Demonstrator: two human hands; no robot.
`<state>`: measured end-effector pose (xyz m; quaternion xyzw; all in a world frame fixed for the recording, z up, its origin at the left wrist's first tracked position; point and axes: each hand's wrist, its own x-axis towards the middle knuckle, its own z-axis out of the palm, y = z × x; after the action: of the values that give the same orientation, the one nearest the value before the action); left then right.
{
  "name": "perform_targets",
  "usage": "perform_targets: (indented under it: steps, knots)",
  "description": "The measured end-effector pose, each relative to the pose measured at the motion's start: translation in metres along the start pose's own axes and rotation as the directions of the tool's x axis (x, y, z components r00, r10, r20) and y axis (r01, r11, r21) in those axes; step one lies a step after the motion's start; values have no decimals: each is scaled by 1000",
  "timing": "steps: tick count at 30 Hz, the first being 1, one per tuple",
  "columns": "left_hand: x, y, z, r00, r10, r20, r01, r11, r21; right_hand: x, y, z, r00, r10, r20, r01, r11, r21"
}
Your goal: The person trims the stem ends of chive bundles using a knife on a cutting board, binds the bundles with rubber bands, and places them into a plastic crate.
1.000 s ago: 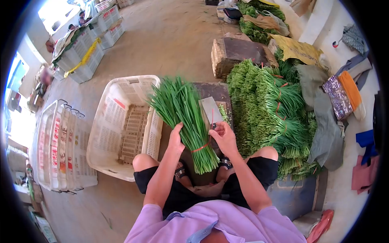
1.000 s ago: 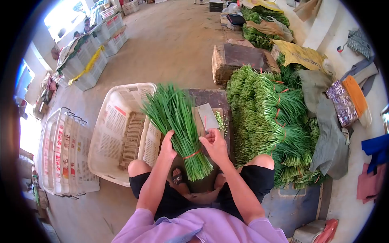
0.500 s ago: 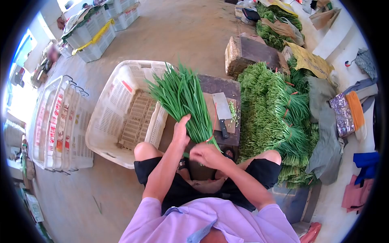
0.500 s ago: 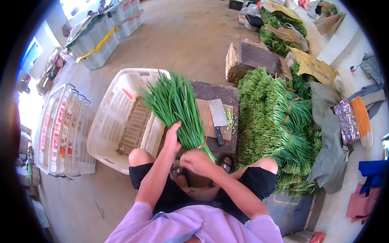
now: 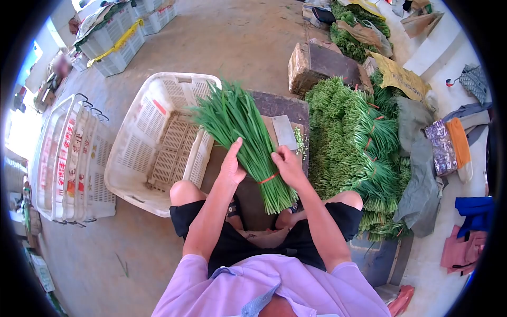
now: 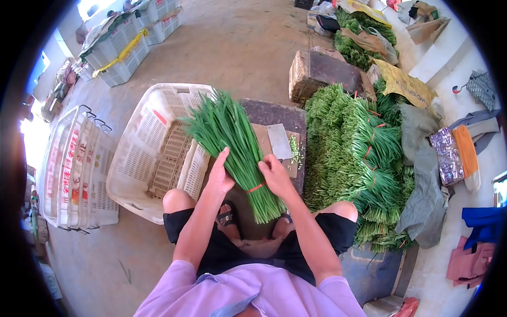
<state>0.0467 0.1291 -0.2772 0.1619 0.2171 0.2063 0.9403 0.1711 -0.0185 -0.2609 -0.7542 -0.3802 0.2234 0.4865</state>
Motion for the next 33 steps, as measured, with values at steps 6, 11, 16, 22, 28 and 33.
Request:
perform_targets:
  steps: [6, 11, 16, 22, 28, 33]
  knots:
    - [10, -16, -15, 997, -67, -49, 70, 995, 69, -5, 1, 2, 971, -129, -203, 106, 987, -121]
    - [15, -24, -24, 980, -42, -194, 59, 995, 84, -34, -30, 26, 992, -109, 67, 114, 989, -90]
    - [14, -20, -29, 967, 98, -234, -77, 992, 97, -38, -20, 49, 934, -356, 4, 331, 865, -377]
    - [24, -8, -38, 948, 112, -299, -96, 993, 70, -84, -11, 27, 697, -76, 713, 87, 996, 21]
    - [22, -1, -35, 974, 114, -197, -106, 993, 51, -65, -31, -29, 786, 120, 607, -341, 902, 264]
    - [7, 0, -11, 997, 70, -16, -69, 997, 40, -22, -18, -43, 986, 165, 15, -162, 941, 298]
